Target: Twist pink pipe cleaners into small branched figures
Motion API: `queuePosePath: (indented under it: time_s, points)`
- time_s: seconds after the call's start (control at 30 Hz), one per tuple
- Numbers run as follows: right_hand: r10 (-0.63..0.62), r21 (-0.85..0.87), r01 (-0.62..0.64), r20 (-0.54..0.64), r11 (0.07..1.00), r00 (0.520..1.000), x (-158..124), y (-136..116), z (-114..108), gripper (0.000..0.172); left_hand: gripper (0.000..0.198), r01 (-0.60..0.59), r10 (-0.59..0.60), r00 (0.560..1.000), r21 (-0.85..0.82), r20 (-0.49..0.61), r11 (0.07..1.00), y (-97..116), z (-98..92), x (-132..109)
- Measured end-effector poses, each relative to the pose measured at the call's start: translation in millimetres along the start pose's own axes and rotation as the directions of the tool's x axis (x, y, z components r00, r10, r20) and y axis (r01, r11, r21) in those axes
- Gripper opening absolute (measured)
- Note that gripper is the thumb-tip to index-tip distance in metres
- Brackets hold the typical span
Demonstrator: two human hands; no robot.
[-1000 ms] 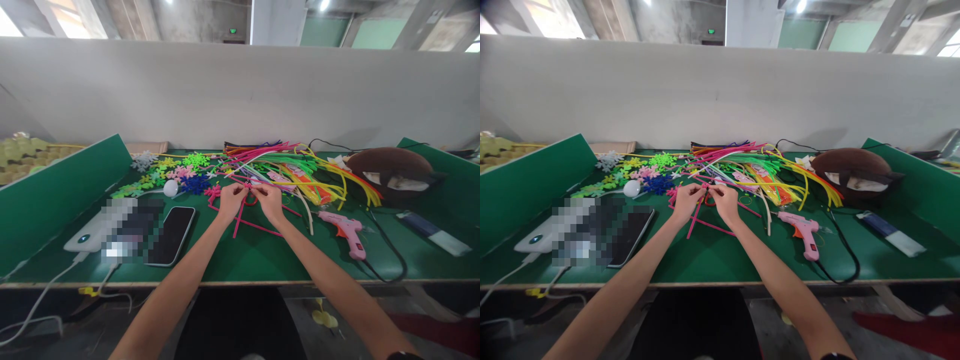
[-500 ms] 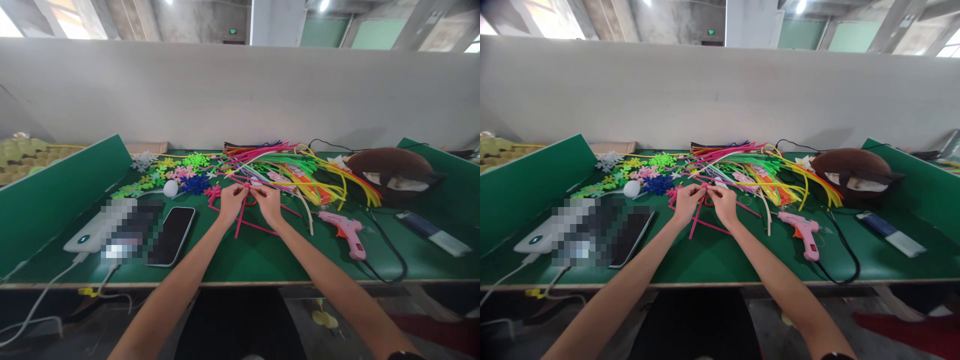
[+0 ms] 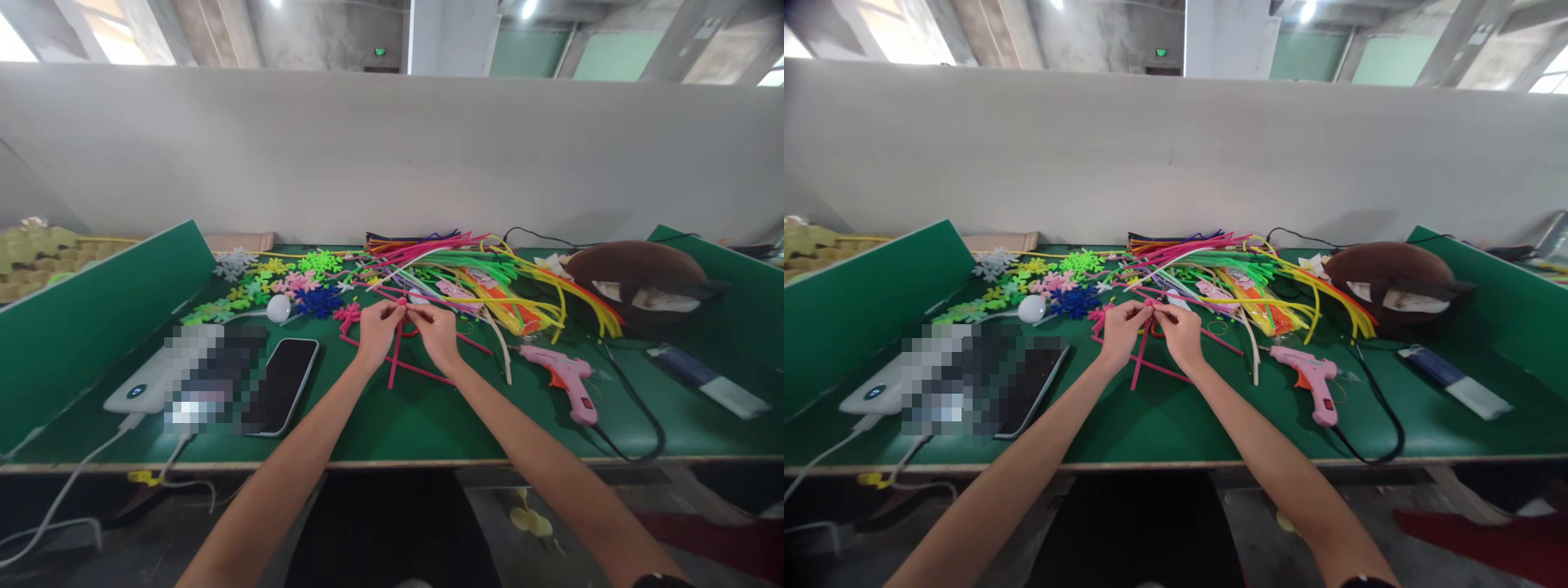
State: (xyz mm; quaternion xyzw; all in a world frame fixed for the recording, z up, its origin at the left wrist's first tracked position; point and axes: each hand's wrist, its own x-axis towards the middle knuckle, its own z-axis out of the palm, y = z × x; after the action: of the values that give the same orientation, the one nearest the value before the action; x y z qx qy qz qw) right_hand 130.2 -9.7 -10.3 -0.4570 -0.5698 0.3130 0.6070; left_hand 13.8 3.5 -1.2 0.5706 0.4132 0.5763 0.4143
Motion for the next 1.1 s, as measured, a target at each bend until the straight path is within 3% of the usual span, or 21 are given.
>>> queuePosePath:
  time_s: [0.4,1.1]
  points:
    - [-0.01,-0.036,0.01,-0.003,0.999,1.0,-0.6,-0.2,0.8,0.017,0.02,0.077,-0.082,0.995,-0.084,-0.053,0.993,-1.8,2.4,-0.8]
    - [-0.018,-0.03,0.019,0.04,0.999,0.999,-0.2,-0.8,-1.7,0.018,0.025,0.093,-0.097,0.993,-0.072,-0.064,0.993,1.6,1.0,0.0]
